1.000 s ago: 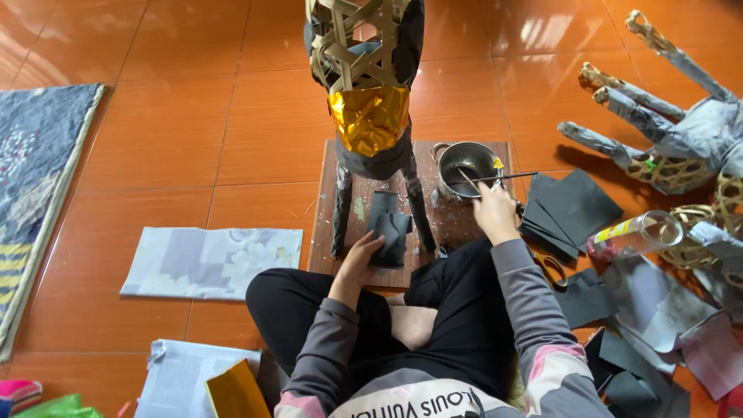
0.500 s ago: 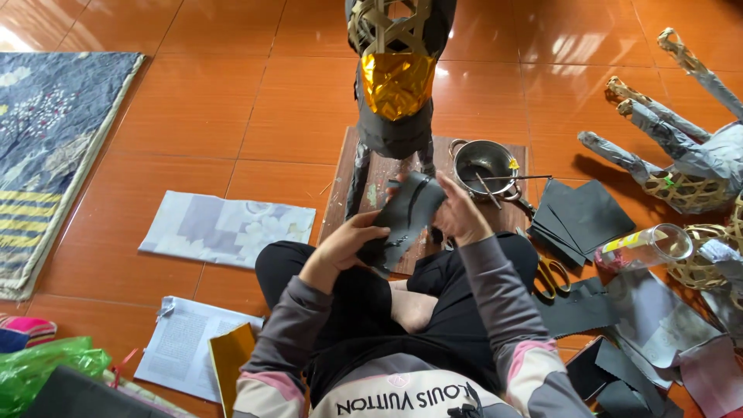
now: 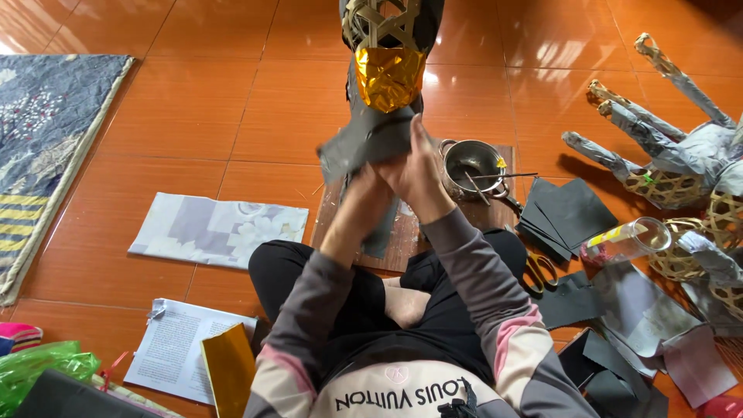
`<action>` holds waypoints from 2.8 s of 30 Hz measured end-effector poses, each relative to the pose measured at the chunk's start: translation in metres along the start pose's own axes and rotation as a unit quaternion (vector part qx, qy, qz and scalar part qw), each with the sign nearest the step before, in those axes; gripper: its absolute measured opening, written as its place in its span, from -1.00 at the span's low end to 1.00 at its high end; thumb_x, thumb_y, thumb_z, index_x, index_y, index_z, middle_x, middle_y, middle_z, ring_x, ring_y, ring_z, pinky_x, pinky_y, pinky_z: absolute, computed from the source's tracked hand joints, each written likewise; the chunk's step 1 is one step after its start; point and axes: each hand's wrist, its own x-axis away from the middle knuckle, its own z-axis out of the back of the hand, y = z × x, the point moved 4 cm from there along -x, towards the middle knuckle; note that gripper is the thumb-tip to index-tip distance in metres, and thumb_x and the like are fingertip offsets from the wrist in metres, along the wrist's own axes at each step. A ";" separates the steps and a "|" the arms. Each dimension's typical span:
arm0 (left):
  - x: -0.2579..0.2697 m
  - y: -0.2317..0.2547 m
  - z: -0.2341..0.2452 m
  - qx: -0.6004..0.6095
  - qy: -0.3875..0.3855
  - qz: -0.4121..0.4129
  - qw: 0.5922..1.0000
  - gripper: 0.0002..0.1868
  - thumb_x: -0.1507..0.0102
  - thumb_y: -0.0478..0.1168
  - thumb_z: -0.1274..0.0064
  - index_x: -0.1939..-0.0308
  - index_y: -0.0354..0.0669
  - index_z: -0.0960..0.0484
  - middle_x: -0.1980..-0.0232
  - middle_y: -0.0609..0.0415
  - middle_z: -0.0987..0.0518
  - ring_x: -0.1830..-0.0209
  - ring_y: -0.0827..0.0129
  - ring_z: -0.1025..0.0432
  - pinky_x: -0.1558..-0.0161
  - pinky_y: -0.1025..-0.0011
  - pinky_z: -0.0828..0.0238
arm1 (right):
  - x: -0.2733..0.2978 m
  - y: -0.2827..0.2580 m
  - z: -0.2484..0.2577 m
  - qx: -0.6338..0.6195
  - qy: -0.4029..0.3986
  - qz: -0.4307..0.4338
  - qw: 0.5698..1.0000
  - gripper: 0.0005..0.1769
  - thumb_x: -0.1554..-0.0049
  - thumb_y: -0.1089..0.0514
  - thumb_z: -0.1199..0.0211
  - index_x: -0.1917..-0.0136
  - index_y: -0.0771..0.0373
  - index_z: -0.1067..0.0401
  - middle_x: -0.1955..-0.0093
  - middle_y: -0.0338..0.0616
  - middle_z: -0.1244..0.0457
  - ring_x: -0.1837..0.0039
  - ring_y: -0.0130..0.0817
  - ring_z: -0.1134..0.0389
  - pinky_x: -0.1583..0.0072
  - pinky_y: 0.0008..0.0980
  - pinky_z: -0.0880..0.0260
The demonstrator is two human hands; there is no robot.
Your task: Crafting a sculpture by applying gold foil and attaching foam pieces to a frame
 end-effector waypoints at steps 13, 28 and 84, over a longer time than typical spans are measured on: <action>-0.045 -0.117 -0.069 0.760 0.006 0.624 0.183 -0.37 -0.16 -0.02 -0.12 -0.19 -0.32 -0.33 0.03 -0.16 -0.61 0.07 0.08 -0.45 0.16 0.30 -0.40 | -0.027 -0.037 -0.049 -0.067 -0.333 0.117 0.933 -0.55 -0.33 -0.07 0.11 -0.34 0.20 -0.28 -0.39 -0.06 -0.16 -0.47 -0.21 -0.10 -0.53 -0.24 0.01; -0.078 -0.144 -0.032 0.724 0.103 0.657 -0.183 -0.68 -0.25 -0.17 -0.02 0.14 -0.46 -0.50 0.31 -0.09 -0.54 0.39 0.26 -0.45 0.40 0.29 -0.42 | -0.037 -0.044 -0.054 -0.112 -0.171 0.093 0.974 -0.47 -0.27 0.00 0.07 -0.40 0.34 -0.19 -0.42 0.13 -0.13 -0.44 -0.01 -0.13 -0.46 -0.07 -0.14; -0.100 -0.175 -0.004 0.881 0.113 0.420 0.183 -0.54 -0.21 -0.17 -0.15 -0.12 -0.30 -0.40 -0.04 -0.11 -0.59 -0.04 0.27 -0.51 -0.11 0.36 -0.51 | 0.012 -0.082 -0.086 0.651 -0.031 0.390 0.651 -0.31 -0.28 -0.25 0.36 -0.36 0.29 -0.21 -0.30 0.15 -0.24 -0.33 0.06 -0.23 -0.25 -0.14 -0.22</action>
